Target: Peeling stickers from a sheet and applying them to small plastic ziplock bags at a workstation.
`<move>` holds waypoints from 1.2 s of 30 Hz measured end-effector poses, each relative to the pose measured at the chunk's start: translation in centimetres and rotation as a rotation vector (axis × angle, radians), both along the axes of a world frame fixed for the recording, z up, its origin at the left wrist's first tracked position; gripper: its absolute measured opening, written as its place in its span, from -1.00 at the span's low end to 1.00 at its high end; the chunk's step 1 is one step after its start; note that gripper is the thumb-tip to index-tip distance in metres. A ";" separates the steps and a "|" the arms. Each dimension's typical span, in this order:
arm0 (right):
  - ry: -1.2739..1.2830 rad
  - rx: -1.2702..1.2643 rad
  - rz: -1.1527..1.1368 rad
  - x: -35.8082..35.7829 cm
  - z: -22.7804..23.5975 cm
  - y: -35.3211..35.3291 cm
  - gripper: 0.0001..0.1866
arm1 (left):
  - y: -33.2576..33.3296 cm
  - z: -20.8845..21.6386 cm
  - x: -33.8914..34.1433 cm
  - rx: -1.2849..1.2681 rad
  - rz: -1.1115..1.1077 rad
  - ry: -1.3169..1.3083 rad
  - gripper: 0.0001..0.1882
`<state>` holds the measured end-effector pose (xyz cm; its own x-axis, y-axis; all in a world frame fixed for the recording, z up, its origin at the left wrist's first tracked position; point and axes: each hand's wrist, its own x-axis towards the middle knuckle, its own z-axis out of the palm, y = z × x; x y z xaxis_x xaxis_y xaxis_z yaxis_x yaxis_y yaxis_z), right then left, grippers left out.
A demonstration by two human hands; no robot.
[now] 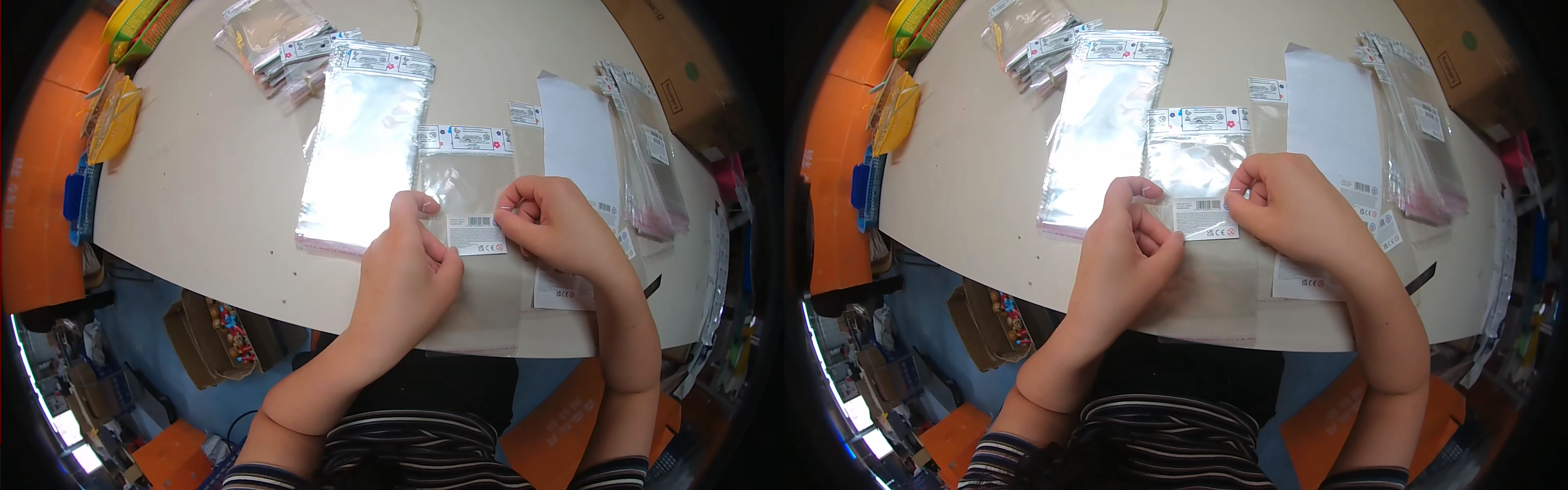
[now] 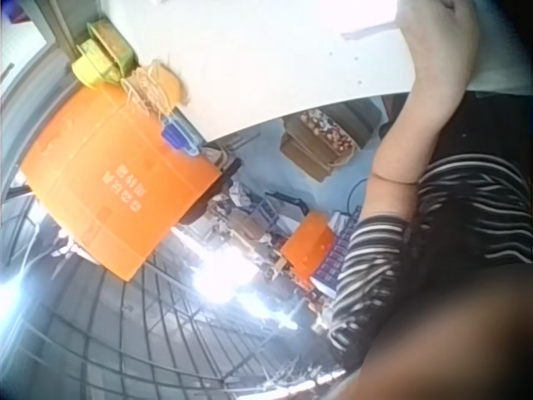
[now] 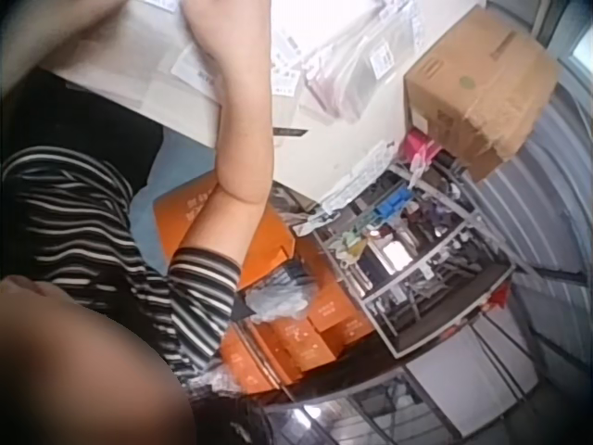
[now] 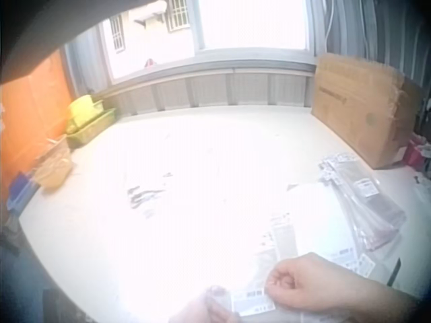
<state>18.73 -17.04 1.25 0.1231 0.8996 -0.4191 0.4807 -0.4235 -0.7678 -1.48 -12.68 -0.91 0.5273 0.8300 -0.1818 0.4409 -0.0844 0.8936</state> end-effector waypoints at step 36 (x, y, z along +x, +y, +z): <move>-0.440 0.498 -0.187 0.3 -3.6 -13.9 -0.62 | -5.1 -4.2 4.0 0.893 -0.289 0.285 -0.43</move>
<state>19.05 -30.92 -2.39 0.3593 0.9189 0.1631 0.7451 -0.1772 -0.6430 2.50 -17.82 -5.12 0.7654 0.5702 0.2984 0.4863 -0.8161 0.3122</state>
